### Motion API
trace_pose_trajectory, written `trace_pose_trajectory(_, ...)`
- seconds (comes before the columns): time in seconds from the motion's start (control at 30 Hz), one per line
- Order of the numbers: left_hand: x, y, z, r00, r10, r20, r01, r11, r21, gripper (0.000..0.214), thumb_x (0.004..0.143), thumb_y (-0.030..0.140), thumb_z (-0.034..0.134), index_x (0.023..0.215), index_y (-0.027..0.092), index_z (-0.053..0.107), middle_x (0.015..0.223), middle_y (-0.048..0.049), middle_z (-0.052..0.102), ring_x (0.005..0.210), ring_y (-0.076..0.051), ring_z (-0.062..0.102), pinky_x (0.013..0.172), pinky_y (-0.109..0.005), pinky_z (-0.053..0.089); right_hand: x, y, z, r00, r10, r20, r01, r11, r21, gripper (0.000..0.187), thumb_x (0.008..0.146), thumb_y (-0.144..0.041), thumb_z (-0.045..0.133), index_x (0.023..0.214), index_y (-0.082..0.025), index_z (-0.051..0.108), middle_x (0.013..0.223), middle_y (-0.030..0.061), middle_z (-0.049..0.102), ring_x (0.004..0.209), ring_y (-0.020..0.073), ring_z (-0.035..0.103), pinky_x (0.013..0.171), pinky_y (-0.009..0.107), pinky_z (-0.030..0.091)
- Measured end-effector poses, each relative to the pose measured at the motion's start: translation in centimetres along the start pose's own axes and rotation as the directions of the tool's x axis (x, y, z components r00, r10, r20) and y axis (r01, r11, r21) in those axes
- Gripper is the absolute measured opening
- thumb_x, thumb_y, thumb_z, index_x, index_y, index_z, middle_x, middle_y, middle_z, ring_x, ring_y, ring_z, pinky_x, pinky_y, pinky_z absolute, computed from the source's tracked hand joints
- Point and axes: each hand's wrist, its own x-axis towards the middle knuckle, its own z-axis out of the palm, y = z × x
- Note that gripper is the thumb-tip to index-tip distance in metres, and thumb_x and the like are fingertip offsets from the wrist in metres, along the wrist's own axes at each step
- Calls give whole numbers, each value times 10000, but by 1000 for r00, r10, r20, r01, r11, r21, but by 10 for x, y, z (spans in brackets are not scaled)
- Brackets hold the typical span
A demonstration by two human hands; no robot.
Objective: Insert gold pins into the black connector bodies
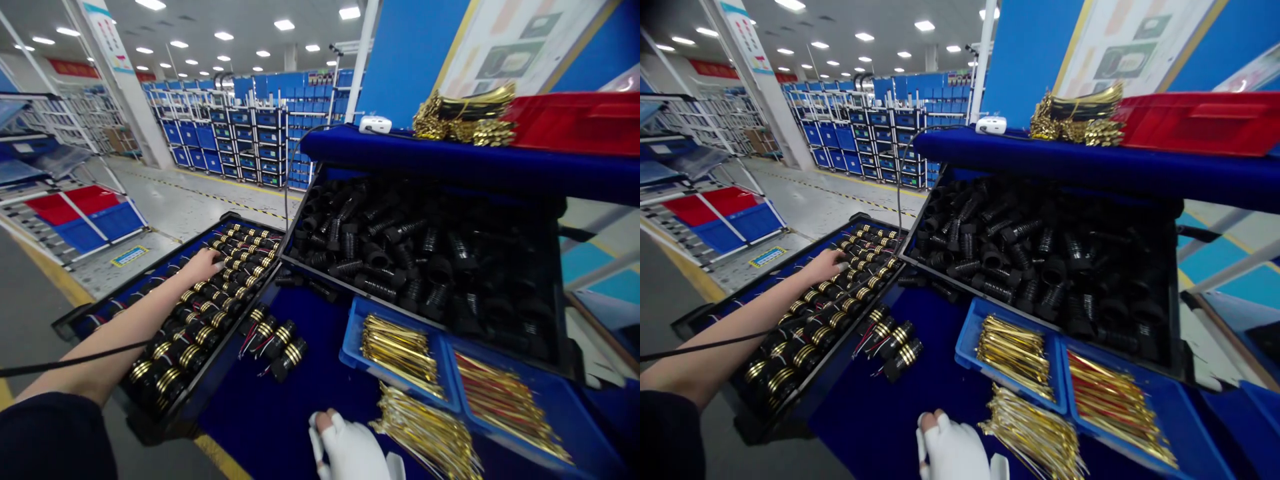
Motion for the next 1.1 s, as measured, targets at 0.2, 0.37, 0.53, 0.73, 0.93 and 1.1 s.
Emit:
trace_pose_trajectory(0.2,-114,5,11,994,25,103,2,968,-252,215,876,296,680,1035,173,604,1208,-113,692,1090,-288,687,901,-434,599,-6,-6,-6,998,9,-59,-6,999,50,363,766,-103,646,1076,-291,665,915,13,703,727,217,674,685,310,409)
trace_pose_trajectory(0.37,-235,-19,45,837,-225,499,535,525,-662,199,875,196,707,1042,133,617,1240,-204,666,1210,-375,642,979,-481,574,-7,-3,-3,991,-34,-128,43,996,72,216,881,-169,603,1060,-286,636,881,0,681,689,198,640,664,322,343)
trace_pose_trajectory(0.53,-272,-33,74,779,-288,557,620,222,-753,572,925,237,652,1434,122,416,1455,-245,521,1363,-441,491,1100,-582,469,-10,0,-1,993,-46,-111,56,995,85,217,906,-203,580,1099,-300,607,926,-4,677,711,206,629,676,334,319)
trace_pose_trajectory(0.73,-246,-21,120,809,-159,566,587,172,-791,546,936,297,648,1435,223,440,1455,-175,550,1319,-364,565,1083,-546,496,-11,-1,-5,993,-47,-108,55,996,66,172,930,-225,569,1080,-297,610,917,-6,662,716,197,622,673,342,302)
trace_pose_trajectory(0.93,-214,-19,168,849,-108,518,523,317,-791,373,927,257,658,1291,215,589,1311,-143,661,1162,-306,682,985,-473,580,-12,-1,-9,992,-47,-113,54,997,62,154,918,-229,585,1050,-303,615,890,-16,658,705,202,619,651,337,294)
trace_pose_trajectory(1.1,-197,-25,178,882,-162,443,466,450,-762,235,889,108,661,1101,207,638,1039,-52,741,833,-147,746,731,-233,631,-13,-1,-7,989,-38,-141,50,995,82,172,908,-211,598,1051,-303,624,891,-14,665,702,197,627,657,331,312)
